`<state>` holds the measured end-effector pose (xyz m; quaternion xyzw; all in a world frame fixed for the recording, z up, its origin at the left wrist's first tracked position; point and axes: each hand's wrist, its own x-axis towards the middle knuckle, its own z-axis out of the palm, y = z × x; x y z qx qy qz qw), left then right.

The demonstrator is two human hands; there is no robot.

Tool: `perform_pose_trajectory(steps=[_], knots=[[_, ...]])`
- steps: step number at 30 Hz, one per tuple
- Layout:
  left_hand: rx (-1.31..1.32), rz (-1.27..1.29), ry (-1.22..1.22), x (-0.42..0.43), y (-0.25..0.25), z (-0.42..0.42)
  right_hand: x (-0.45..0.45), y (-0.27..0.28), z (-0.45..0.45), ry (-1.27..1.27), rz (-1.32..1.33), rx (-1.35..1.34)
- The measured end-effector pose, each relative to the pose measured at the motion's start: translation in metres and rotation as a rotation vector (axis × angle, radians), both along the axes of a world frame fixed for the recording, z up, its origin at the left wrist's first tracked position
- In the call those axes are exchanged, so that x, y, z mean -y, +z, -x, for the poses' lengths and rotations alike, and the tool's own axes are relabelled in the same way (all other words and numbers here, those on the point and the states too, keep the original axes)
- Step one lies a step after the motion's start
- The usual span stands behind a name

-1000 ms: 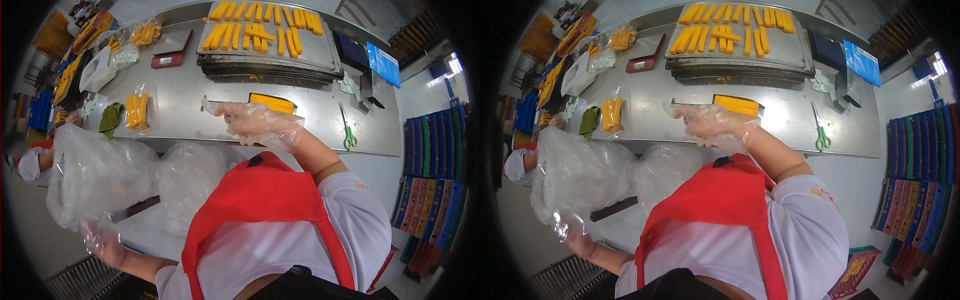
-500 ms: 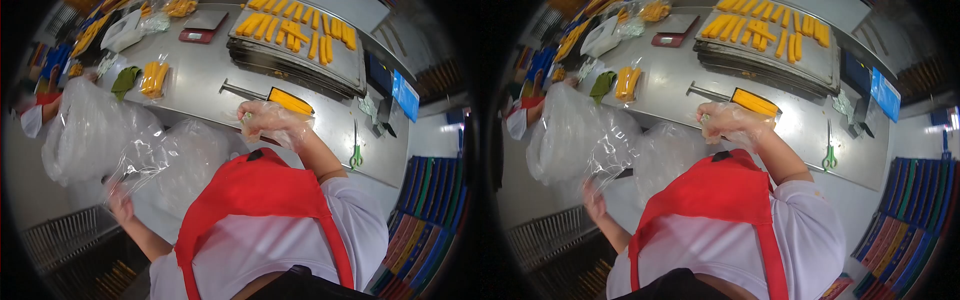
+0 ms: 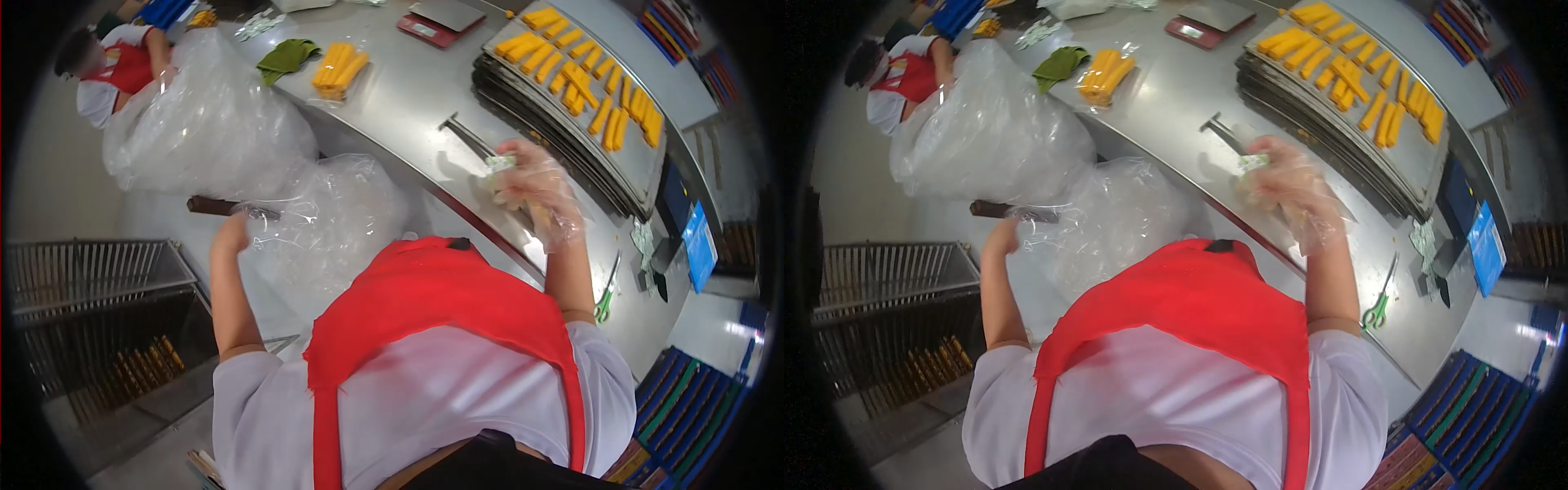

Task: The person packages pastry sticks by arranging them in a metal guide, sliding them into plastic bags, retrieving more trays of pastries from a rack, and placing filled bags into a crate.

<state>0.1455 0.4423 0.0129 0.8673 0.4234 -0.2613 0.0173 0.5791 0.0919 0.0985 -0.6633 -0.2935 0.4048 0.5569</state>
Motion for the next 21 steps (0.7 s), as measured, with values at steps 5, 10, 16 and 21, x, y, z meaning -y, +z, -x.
perform_pose_trajectory(steps=[5,10,16,21], knots=[[0.591,0.369,-0.141,0.062,0.112,-0.151,-0.036,0.037,-0.012,-0.053,-0.265,0.182],[0.615,0.433,-0.465,0.095,0.164,-0.230,-0.085,0.068,0.023,0.372,-0.715,0.628],[0.671,0.583,-0.470,0.084,0.191,-0.253,-0.097,0.068,0.022,0.166,-0.615,1.236],[0.974,0.391,-0.626,0.075,0.221,-0.268,-0.069,-0.004,0.025,-0.504,-0.454,-0.431]])
